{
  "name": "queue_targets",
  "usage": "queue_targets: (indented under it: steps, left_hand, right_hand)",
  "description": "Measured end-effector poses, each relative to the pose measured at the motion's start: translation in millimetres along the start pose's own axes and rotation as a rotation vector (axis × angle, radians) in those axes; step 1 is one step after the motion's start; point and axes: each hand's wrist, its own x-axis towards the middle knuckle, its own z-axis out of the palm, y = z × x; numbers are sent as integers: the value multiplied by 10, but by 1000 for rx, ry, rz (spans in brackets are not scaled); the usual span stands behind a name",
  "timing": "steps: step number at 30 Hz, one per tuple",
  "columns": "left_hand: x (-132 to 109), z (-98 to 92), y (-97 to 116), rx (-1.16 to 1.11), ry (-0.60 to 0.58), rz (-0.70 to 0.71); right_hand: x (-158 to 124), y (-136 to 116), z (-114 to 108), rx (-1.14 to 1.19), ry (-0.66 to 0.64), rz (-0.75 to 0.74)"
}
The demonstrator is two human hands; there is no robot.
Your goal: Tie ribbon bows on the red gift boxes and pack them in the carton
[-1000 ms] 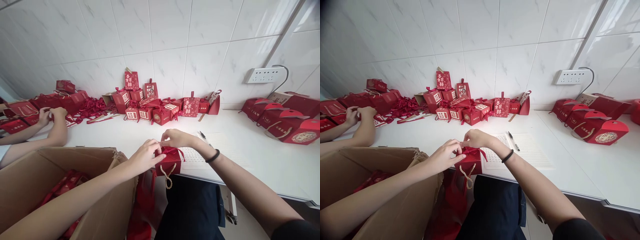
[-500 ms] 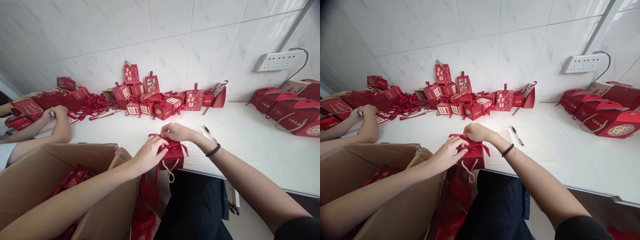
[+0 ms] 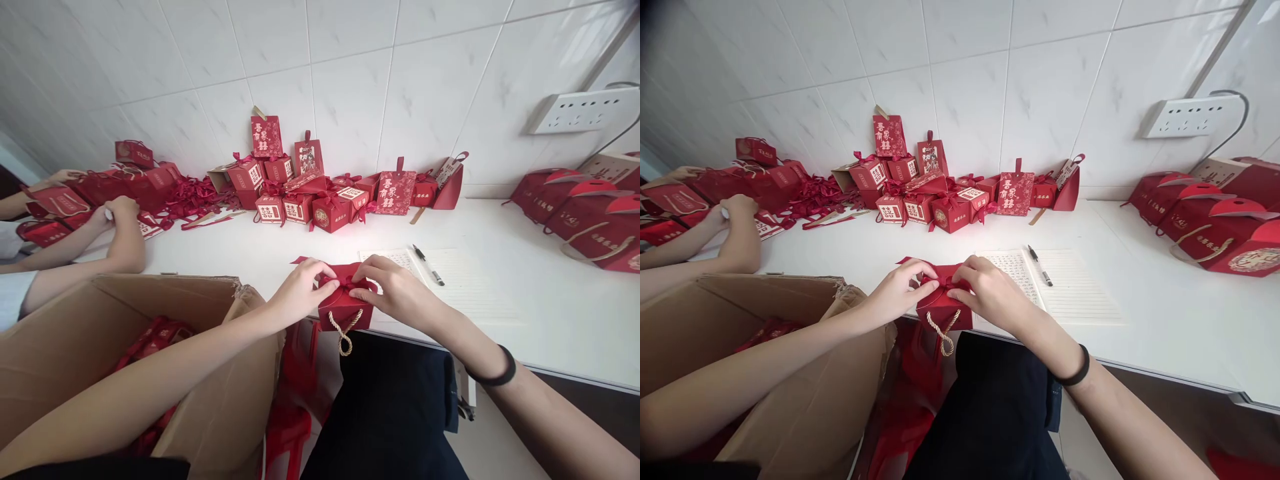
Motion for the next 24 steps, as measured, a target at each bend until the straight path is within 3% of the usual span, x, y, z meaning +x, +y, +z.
queue_targets:
  steps: [4,13,19,24]
  left_hand:
    - [5,-23,37,-51,-11,-43]
    - [-17,-29,10,-197,-32,-103]
    - [-36,-41,-3,-244,-87,-115]
    - [-17,-54,-38,-166,-5,-122]
  right_hand:
    - [-9,-9,85,-81,47,-21]
    - [-74,18,21,-497,75,-296]
    - [-165,157,30,-448,51,-292]
    - [-227,312,142,-312,103,-297]
